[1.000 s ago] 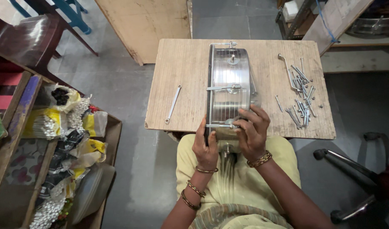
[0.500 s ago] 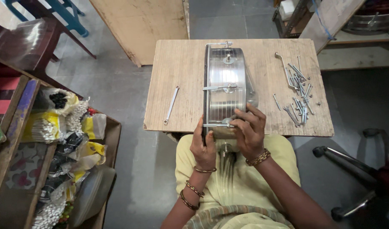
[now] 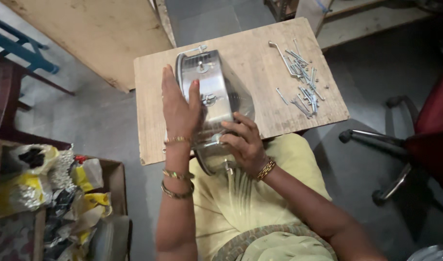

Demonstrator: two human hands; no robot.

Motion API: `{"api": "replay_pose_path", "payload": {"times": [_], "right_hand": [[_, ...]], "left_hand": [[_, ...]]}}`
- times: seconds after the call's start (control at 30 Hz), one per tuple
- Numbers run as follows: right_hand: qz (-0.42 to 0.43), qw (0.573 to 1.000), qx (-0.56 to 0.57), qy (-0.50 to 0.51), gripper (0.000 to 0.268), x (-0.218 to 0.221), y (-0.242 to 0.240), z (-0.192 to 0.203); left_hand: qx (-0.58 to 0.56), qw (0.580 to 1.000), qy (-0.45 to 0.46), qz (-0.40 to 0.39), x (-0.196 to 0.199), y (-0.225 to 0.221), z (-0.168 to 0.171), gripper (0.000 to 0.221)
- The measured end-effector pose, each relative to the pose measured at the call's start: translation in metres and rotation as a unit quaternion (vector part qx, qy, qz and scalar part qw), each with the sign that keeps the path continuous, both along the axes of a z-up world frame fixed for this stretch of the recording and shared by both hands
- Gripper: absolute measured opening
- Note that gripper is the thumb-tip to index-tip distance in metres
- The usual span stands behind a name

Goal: The person places a decorative drum head onto a metal drum frame, inserts several metal tension rods into the rim, and uses a drum key to tighten the rods around the circumference of the instrument.

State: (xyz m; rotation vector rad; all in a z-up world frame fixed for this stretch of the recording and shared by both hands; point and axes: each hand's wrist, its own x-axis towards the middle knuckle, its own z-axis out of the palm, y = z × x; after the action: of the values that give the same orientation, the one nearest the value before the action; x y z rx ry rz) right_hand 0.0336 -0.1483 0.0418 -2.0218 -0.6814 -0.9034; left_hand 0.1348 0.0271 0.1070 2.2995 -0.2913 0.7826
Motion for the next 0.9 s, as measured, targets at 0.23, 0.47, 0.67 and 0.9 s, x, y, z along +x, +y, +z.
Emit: {"api": "replay_pose_path", "payload": {"times": [0.23, 0.47, 0.67, 0.9], "right_hand": [[-0.016, 0.996, 0.069, 0.046, 0.022, 0.012, -0.04, -0.035], [-0.201, 0.92, 0.105, 0.319, 0.018, 0.053, -0.135, -0.153], [-0.343, 0.851, 0.132, 0.374, 0.02, 0.06, -0.233, -0.258], [-0.446, 0.819, 0.045, 0.359, 0.02, 0.096, -0.284, -0.285]], "left_hand": [[-0.045, 0.99, 0.133, 0.002, 0.011, -0.006, -0.001, 0.064], [-0.063, 0.984, 0.166, 0.004, 0.006, -0.008, 0.019, 0.057], [-0.072, 0.988, 0.134, -0.032, 0.008, -0.013, 0.022, 0.05], [-0.122, 0.952, 0.274, 0.059, 0.012, -0.017, 0.038, 0.051]]}}
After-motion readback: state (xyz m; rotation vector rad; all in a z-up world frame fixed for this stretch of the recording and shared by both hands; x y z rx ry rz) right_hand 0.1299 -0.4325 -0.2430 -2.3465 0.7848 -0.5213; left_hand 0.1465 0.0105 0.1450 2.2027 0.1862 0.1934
